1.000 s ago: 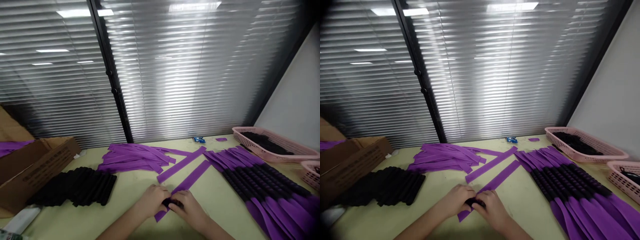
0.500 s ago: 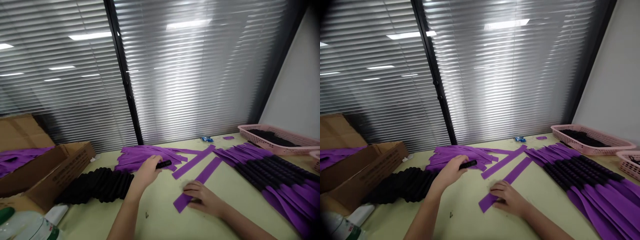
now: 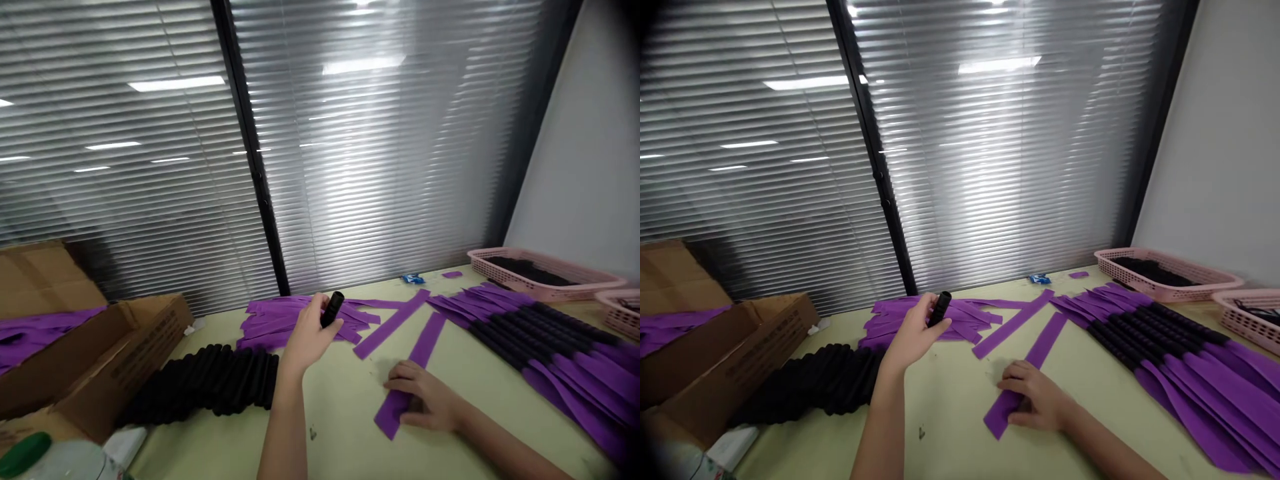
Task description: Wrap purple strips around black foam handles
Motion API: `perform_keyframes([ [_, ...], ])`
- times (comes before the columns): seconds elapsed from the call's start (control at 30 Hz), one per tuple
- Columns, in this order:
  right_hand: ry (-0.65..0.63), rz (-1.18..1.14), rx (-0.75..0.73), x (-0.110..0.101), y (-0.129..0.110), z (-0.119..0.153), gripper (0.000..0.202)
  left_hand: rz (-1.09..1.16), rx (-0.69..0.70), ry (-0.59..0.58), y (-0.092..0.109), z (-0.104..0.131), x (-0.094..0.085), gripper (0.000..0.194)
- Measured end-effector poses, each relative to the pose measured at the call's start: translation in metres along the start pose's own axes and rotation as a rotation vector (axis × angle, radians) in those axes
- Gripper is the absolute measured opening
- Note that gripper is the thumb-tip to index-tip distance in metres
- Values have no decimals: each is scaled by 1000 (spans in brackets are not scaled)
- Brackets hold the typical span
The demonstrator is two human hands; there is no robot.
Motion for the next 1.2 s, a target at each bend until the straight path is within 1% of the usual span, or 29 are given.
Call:
perform_keyframes([
  [0.07, 9, 12, -28, -2, -4, -1, 47, 3, -5, -9, 1, 1, 5, 15],
  [0.17, 23, 38, -23, -1, -4, -4, 42, 25, 9, -17, 3, 2, 10, 15],
  [0.37, 37, 71, -6, 13, 5, -6, 42, 68, -2, -36, 6, -1, 12, 25],
  [0.53, 6, 150, -21, 23, 5, -3, 39, 78, 6, 27, 8, -3, 8, 31],
  [0.6, 33, 181, -50, 24, 3, -4, 44, 71, -10, 52, 8, -1, 7, 31],
  [0.7, 122, 240, -115, 19, 0, -12, 58, 71, -23, 84, 8, -1, 4, 34],
  [0.77, 230, 273, -170, 5, -3, -23, 52, 89, -21, 130, 10, -6, 1, 37],
  [0.83, 382, 269, -222, -22, -8, -41, 40, 112, -5, 171, 15, -14, -1, 38],
  [0.9, 587, 226, -253, -61, -17, -60, 25, 133, 26, 187, 21, -24, 1, 37],
  [0.93, 685, 183, -248, -82, -21, -69, 21, 146, 45, 185, 24, -29, 3, 36],
  [1.0, 862, 93, -221, -120, -30, -87, 25, 175, 83, 167, 30, -39, 10, 34],
  [1.03, 930, 72, -201, -134, -34, -94, 26, 183, 100, 157, 32, -42, 13, 33],
  [1.1, 992, 66, -170, -153, -42, -106, 27, 166, 132, 148, 34, -48, 19, 30],
  [1.2, 981, 99, -131, -162, -43, -116, 25, 96, 157, 151, 33, -54, 23, 28],
])
Point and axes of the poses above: each hand's wrist, its own z-axis away from the middle knuckle, its own x-axis out of the palm, y = z × x, the point moved 6 cm from there along -z, towards the middle knuckle, and after that the axes turned 5 degrees about -x, right-handed, at the moved point
